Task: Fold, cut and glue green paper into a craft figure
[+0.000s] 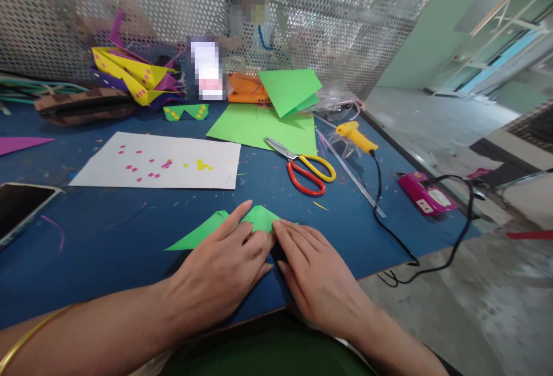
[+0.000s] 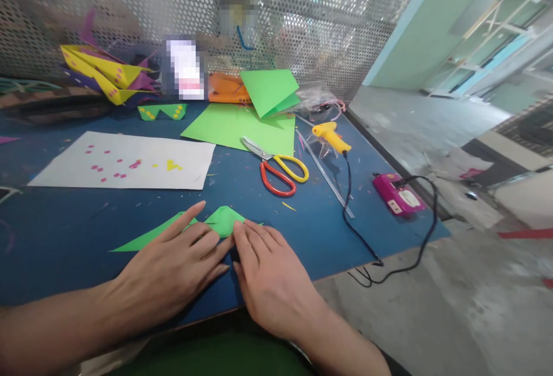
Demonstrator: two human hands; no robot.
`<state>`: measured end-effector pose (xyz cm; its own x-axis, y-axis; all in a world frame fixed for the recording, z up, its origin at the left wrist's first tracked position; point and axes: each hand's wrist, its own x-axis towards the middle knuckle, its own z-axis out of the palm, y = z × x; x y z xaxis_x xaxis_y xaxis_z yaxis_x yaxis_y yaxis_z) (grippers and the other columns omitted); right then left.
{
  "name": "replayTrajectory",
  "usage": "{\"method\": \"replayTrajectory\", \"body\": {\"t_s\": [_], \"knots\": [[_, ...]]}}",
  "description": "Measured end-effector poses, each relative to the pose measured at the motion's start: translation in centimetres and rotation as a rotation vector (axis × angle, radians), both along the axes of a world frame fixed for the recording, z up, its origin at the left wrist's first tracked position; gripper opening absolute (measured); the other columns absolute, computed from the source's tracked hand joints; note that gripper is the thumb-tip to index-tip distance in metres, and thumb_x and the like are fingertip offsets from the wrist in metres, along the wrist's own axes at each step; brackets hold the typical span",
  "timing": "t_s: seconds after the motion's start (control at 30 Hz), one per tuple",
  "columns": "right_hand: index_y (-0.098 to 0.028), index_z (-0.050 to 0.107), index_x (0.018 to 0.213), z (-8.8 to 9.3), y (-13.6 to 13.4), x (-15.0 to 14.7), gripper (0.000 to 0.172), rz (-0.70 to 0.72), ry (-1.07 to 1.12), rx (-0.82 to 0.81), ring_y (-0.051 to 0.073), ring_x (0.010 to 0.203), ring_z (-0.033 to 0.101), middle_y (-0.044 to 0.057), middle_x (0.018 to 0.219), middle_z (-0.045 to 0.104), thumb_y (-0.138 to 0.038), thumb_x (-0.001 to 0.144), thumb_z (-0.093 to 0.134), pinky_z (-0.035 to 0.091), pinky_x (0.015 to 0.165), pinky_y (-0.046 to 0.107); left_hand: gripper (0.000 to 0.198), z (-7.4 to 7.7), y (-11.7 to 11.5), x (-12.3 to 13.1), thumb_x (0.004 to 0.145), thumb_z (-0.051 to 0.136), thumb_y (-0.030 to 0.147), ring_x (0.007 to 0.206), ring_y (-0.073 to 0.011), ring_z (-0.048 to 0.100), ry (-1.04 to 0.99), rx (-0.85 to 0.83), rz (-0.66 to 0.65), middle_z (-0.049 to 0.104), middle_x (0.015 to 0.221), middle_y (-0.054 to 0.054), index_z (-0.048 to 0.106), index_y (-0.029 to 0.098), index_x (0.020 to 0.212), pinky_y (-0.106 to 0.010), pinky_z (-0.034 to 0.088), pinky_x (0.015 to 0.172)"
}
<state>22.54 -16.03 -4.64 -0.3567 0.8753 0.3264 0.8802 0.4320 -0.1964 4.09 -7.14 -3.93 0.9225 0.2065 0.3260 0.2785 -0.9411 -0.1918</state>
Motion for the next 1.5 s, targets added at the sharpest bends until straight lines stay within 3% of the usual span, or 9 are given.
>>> {"method": "replayTrajectory", "body": {"t_s": [0.13, 0.3, 0.4, 0.57, 0.73, 0.93, 1.13, 1.37, 1.5], "knots": [[0.002, 0.045, 0.140, -0.2, -0.3, -0.1, 0.048, 0.005, -0.052, -0.020, 0.029, 0.134, 0.047, 0.021, 0.142, 0.053, -0.021, 0.098, 0.039, 0.044, 0.107, 0.047, 0.027, 0.2, -0.2, -0.7, 0.099, 0.045, 0.026, 0.086, -0.0224, 0.057, -0.012, -0.018, -0.006, 0.063, 0.084, -0.003, 0.070, 0.017, 0.095, -0.051, 0.010, 0.121], [-0.009, 0.050, 0.139, 0.2, -0.2, -0.2, 0.047, -0.023, -0.044, -0.122, 0.030, 0.130, 0.048, 0.017, 0.136, 0.057, -0.026, 0.096, 0.042, 0.040, 0.108, 0.050, 0.031, 0.3, -0.7, -1.4, 0.100, 0.041, 0.021, 0.096, -0.0231, 0.059, 0.006, -0.001, 0.024, 0.068, 0.097, -0.006, 0.071, 0.014, 0.095, -0.052, 0.015, 0.120], [-0.008, 0.054, 0.135, 0.0, -0.1, -0.6, 0.045, -0.059, -0.049, -0.072, 0.030, 0.125, 0.050, 0.017, 0.128, 0.061, -0.025, 0.096, 0.042, 0.036, 0.109, 0.052, 0.029, 0.3, -0.9, -1.5, 0.099, 0.044, 0.019, 0.096, -0.0237, 0.060, 0.010, -0.003, 0.038, 0.068, 0.094, -0.008, 0.071, 0.012, 0.093, -0.053, 0.019, 0.119], [-0.004, 0.053, 0.136, -0.5, -0.3, -1.2, 0.046, -0.060, -0.094, -0.011, 0.030, 0.128, 0.048, 0.018, 0.131, 0.060, -0.024, 0.096, 0.040, 0.029, 0.113, 0.052, 0.028, 0.4, -1.2, -2.0, 0.098, 0.045, 0.019, 0.096, -0.0246, 0.062, 0.038, 0.023, 0.074, 0.068, 0.095, -0.010, 0.071, 0.008, 0.096, -0.055, 0.020, 0.119], [-0.009, 0.051, 0.139, -0.6, -0.3, -2.2, 0.049, -0.049, -0.098, -0.003, 0.033, 0.128, 0.047, 0.017, 0.136, 0.057, -0.032, 0.097, 0.042, 0.032, 0.111, 0.055, 0.032, 0.5, -1.3, -2.1, 0.099, 0.041, 0.017, 0.095, -0.0236, 0.062, 0.023, 0.019, 0.093, 0.069, 0.094, -0.008, 0.071, 0.012, 0.091, -0.055, 0.021, 0.118], [0.001, 0.055, 0.133, -0.8, 0.0, -3.1, 0.049, 0.007, -0.051, 0.026, 0.034, 0.124, 0.049, 0.022, 0.132, 0.058, -0.031, 0.098, 0.042, 0.044, 0.103, 0.049, 0.025, 0.8, 0.0, -3.2, 0.097, 0.048, 0.023, 0.089, -0.0174, 0.065, -0.191, -0.267, 0.179, 0.072, 0.090, -0.002, 0.069, 0.018, 0.109, -0.047, 0.024, 0.116], [-0.007, 0.050, 0.140, -0.4, 0.1, -2.8, 0.051, 0.018, -0.059, -0.035, 0.033, 0.122, 0.050, 0.020, 0.132, 0.058, -0.035, 0.098, 0.042, 0.044, 0.102, 0.051, 0.012, 0.7, 1.0, -4.2, 0.088, 0.064, 0.023, 0.081, -0.0133, 0.065, -0.333, -0.518, 0.368, 0.070, 0.080, 0.006, 0.070, 0.026, 0.078, -0.043, 0.032, 0.105], [-0.014, 0.049, 0.142, -0.3, 0.3, -2.8, 0.050, 0.005, -0.064, -0.063, 0.031, 0.123, 0.049, 0.016, 0.132, 0.059, -0.037, 0.098, 0.042, 0.037, 0.105, 0.051, 0.016, 0.6, 1.3, -4.0, 0.084, 0.065, 0.020, 0.080, -0.0167, 0.061, -0.376, -0.607, 0.424, 0.067, 0.077, 0.002, 0.071, 0.024, 0.070, -0.038, 0.042, 0.083], [-0.015, 0.048, 0.142, -0.3, 0.2, -2.7, 0.049, -0.004, -0.062, -0.079, 0.029, 0.124, 0.049, 0.015, 0.131, 0.059, -0.036, 0.099, 0.040, 0.033, 0.105, 0.051, 0.016, 0.5, 1.3, -3.8, 0.082, 0.065, 0.019, 0.078, -0.0165, 0.060, -0.397, -0.665, 0.466, 0.066, 0.077, 0.002, 0.070, 0.023, 0.067, -0.036, 0.043, 0.079]]}}
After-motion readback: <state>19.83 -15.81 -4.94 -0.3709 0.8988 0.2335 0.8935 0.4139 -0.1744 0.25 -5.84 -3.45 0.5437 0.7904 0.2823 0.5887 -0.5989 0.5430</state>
